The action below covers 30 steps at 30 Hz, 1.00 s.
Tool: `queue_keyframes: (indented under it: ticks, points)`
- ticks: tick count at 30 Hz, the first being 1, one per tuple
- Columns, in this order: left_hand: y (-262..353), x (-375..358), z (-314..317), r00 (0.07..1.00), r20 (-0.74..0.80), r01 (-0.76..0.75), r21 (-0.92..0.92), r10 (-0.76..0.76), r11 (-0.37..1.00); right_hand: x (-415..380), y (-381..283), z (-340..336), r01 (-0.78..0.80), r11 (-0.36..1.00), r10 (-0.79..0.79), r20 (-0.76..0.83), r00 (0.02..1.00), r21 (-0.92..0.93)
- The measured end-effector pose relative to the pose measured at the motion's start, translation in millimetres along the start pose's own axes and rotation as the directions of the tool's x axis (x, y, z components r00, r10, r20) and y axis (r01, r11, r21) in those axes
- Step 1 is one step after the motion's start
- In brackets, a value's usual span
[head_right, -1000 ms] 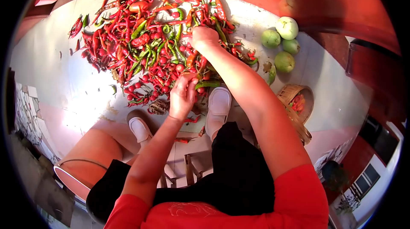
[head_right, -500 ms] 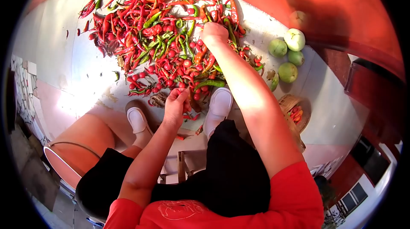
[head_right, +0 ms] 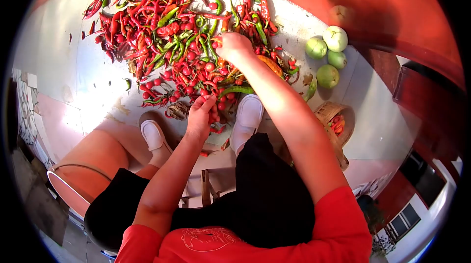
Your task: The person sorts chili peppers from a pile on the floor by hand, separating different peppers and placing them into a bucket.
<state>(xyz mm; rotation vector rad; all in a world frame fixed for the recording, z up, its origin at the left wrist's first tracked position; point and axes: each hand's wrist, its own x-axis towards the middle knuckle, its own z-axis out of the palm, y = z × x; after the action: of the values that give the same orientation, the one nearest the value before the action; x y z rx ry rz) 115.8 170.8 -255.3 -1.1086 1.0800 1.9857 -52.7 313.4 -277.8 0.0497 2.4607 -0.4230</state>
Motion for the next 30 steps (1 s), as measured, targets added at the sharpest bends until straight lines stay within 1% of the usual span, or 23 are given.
queue_keyframes:
  ticks: [3,9,11,13,14,15,16,17,18,19,21,22,23,25,27,28,29,30]
  points:
    - [0.3,-1.8,-1.5,1.000,-0.027,-0.016,-0.002,0.016,1.000,-2.5,-9.7,23.5,0.060,0.975,-0.076,-0.065,0.995,-0.215]
    - [6.1,-3.2,-9.3,0.999,-0.023,-0.023,0.024,0.023,0.999,1.7,-11.8,26.8,0.032,0.971,-0.058,-0.103,0.993,-0.239]
    - [6.5,-3.3,-10.6,1.000,-0.016,-0.019,0.006,0.019,1.000,-0.8,-6.2,22.2,0.024,0.972,-0.052,-0.116,0.992,-0.234]
    - [8.2,-2.1,-12.0,1.000,-0.009,-0.016,-0.012,0.016,1.000,-7.8,1.8,-1.9,-0.020,0.999,0.022,0.051,0.998,-0.035]
    - [8.9,-1.8,-12.7,0.999,0.040,-0.025,-0.086,0.028,0.996,-10.8,8.6,-9.3,-0.058,0.995,0.054,0.056,0.997,0.077]
    - [10.3,-0.7,-12.7,0.995,0.089,-0.032,-0.161,0.046,0.986,-9.2,24.0,-7.9,0.005,0.977,-0.020,0.070,0.997,0.215]
    - [10.5,3.7,-13.5,0.995,0.091,-0.034,-0.164,0.049,0.986,-14.6,34.3,-10.6,-0.052,0.929,-0.004,0.149,0.989,0.367]
    - [10.6,8.9,-14.2,0.988,0.142,-0.020,-0.252,0.058,0.967,-21.4,43.1,-10.3,-0.120,0.855,0.001,0.229,0.973,0.505]
    - [9.4,14.0,-13.4,0.979,0.192,0.001,-0.336,0.067,0.942,-30.0,45.5,-11.6,-0.143,0.784,-0.026,0.263,0.965,0.604]
    - [12.6,16.1,-7.6,0.979,0.196,0.007,-0.336,0.062,0.942,-40.3,44.6,-14.2,-0.183,0.696,-0.030,0.283,0.959,0.694]
    - [17.6,24.3,2.4,0.985,0.173,0.089,-0.430,-0.014,0.898,-56.7,41.1,-16.0,-0.193,0.695,-0.018,0.285,0.958,0.693]
    - [20.4,27.6,3.2,0.972,0.234,0.106,-0.372,-0.018,0.922,-61.0,40.5,-7.2,-0.121,0.682,-0.071,0.230,0.971,0.721]
    - [22.4,30.4,6.2,0.972,0.235,0.113,-0.372,-0.024,0.921,-69.6,38.5,-2.3,-0.085,0.607,-0.154,0.222,0.963,0.790]
    - [28.8,35.7,13.6,0.947,0.319,0.179,-0.487,-0.016,0.855,-91.9,7.9,-10.2,0.107,0.816,-0.231,0.151,0.961,0.568]
    - [28.3,39.3,12.3,0.932,0.361,0.165,-0.489,0.026,0.856,-108.3,-13.1,-0.5,0.342,0.853,-0.370,-0.005,0.929,0.394]
    - [28.4,41.0,11.6,0.914,0.402,0.186,-0.538,0.057,0.822,-117.2,-29.2,-10.4,0.314,0.927,-0.327,0.036,0.944,0.204]
    - [28.6,42.3,10.0,0.894,0.438,0.208,-0.584,0.089,0.785,-119.9,-31.5,-4.5,0.397,0.907,-0.386,-0.099,0.917,0.142]
    - [32.0,39.4,9.1,0.870,0.486,0.253,-0.593,0.088,0.765,-121.0,-37.5,-18.8,0.376,0.918,-0.368,-0.078,0.927,0.130]
